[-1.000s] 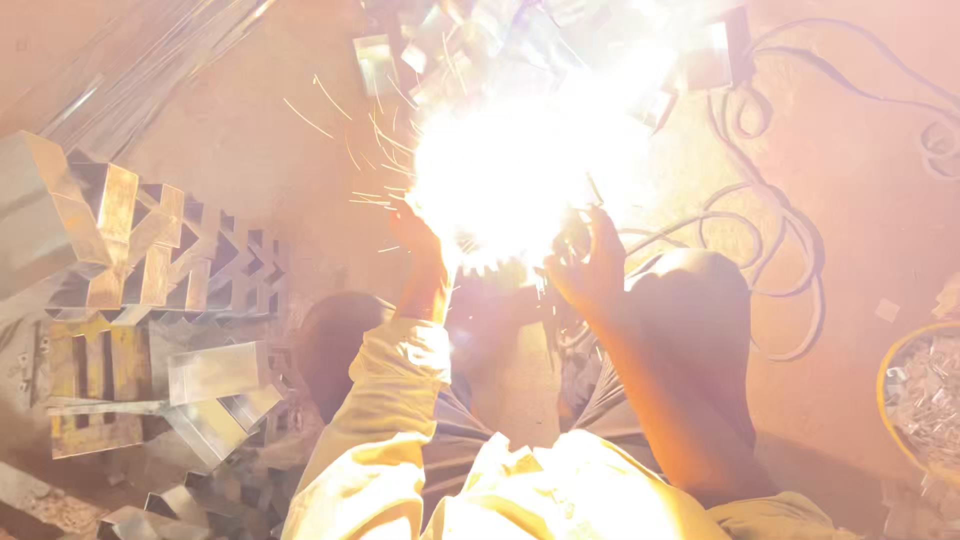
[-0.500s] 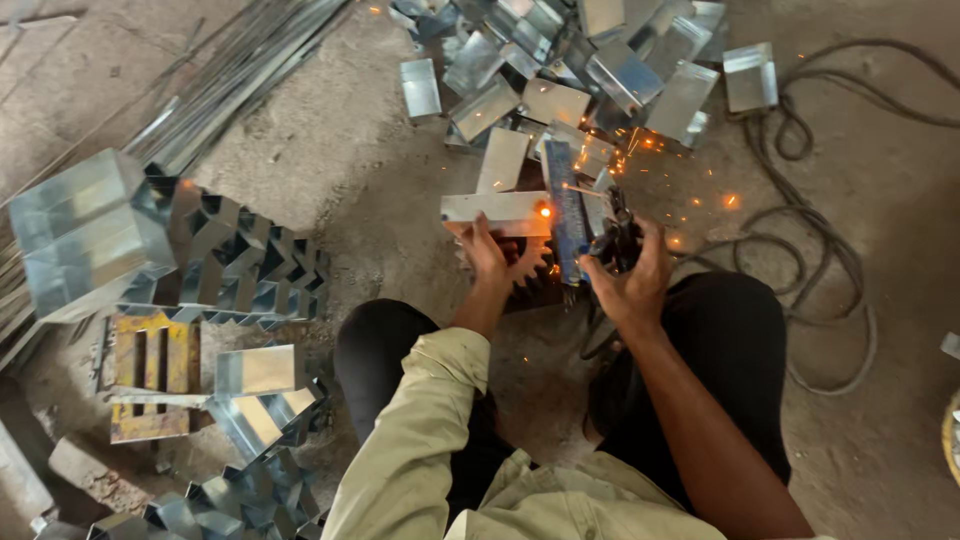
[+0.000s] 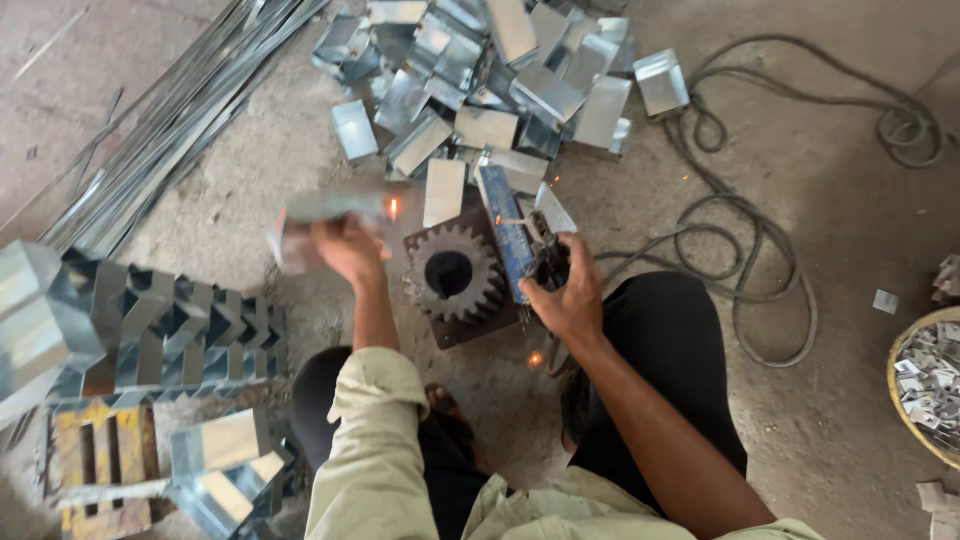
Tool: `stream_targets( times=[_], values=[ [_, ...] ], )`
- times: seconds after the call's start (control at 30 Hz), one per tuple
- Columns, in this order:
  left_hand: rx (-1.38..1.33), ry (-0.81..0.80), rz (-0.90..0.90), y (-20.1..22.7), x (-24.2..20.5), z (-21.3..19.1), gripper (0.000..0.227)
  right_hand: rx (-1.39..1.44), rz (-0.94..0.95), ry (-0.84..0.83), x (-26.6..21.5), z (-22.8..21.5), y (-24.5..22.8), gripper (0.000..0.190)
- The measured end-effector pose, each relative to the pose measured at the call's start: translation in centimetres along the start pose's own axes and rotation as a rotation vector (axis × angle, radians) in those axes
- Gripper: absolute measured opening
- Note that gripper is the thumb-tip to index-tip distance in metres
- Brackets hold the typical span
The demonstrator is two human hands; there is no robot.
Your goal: The person sits on the floor and uses a handheld welding torch to weld small rectangular metal pieces. They pick up pieces from a pile, place them on a gear-shaped jig, weld them, and then move the finished pieces to a stack.
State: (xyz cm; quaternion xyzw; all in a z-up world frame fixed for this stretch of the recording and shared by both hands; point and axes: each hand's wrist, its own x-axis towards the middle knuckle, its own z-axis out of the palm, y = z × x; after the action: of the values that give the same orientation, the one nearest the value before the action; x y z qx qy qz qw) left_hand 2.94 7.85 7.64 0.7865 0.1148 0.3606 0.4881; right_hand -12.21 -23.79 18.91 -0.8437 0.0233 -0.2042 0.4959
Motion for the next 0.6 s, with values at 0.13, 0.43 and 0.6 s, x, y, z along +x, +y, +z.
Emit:
stream_targets(
  times=[0.13, 0.43, 0.6],
  values=[
    [0.099, -0.842, 0.216, 15.6, -0.2, -1.7, 0.055, -0.021, 0.054, -0.003, -0.4, 0.1, 0.5, 0.074],
    [0.086, -0.803, -0.053, 17.2, 2.1, -13.7, 0.05, -0.015, 0.086, -0.095, -0.2, 0.5, 2.8, 0.068],
    [-0.037, -0.334, -0.216, 2.6, -1.5, -20.4, 0.054, -0.019, -0.054, -0.141, 0.0, -0.4, 2.7, 0.065]
  ],
)
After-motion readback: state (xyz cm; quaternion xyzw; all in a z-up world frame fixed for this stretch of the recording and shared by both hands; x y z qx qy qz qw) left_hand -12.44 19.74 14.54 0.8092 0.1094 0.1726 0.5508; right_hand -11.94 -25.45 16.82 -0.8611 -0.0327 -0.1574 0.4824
